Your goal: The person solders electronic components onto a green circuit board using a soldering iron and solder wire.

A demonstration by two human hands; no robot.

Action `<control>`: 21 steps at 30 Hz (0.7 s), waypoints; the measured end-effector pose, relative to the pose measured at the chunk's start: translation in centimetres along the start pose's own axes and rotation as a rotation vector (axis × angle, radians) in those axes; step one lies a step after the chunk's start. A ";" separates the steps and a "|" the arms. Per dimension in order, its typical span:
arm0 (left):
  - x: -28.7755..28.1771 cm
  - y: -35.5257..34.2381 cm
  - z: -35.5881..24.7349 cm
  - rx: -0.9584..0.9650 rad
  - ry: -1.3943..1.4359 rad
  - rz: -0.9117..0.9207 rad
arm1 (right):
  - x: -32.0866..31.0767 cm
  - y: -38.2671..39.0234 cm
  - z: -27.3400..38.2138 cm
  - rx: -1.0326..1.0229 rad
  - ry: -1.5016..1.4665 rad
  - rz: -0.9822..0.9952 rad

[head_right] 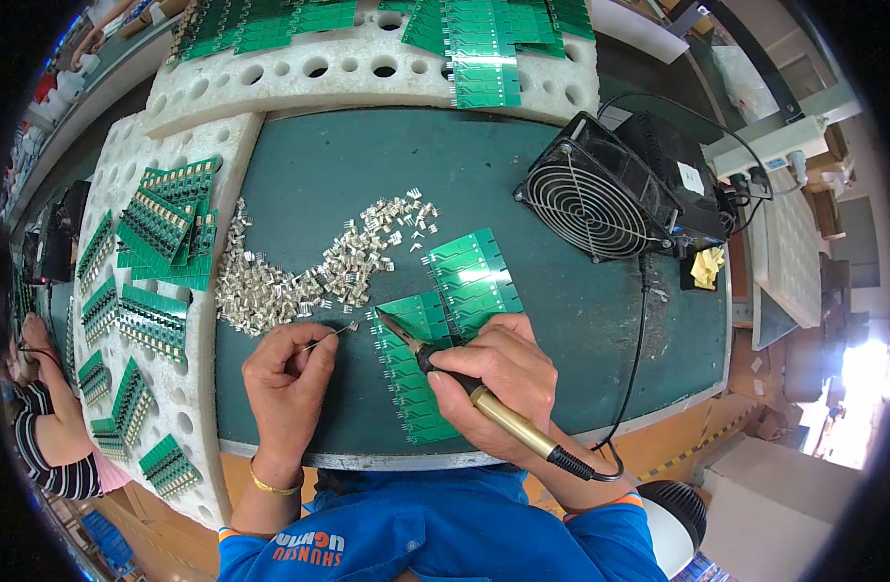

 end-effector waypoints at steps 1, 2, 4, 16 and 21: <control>0.0 0.0 0.0 0.003 0.003 -0.003 | 0.1 0.0 0.0 0.000 0.001 -0.003; 0.0 0.0 -0.1 0.006 0.006 -0.005 | 0.1 0.1 0.0 0.001 0.002 -0.007; 0.1 0.0 0.0 0.014 0.004 -0.003 | 0.1 0.0 0.0 0.003 0.000 -0.004; 0.1 0.0 -0.3 0.015 -0.011 -0.001 | 0.1 -0.1 0.1 -0.012 -0.005 0.006; 0.1 -0.1 -0.4 0.016 -0.028 0.003 | 0.2 0.0 0.1 -0.026 -0.002 -0.001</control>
Point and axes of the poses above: each hand's wrist, its own y-axis away from the middle knuckle, its own x-axis out of the palm, z = x × y, the point moved 4 cm from there along -y, towards the middle knuckle, and after that the axes turned 12 degrees about -z, right-handed, at the moved point
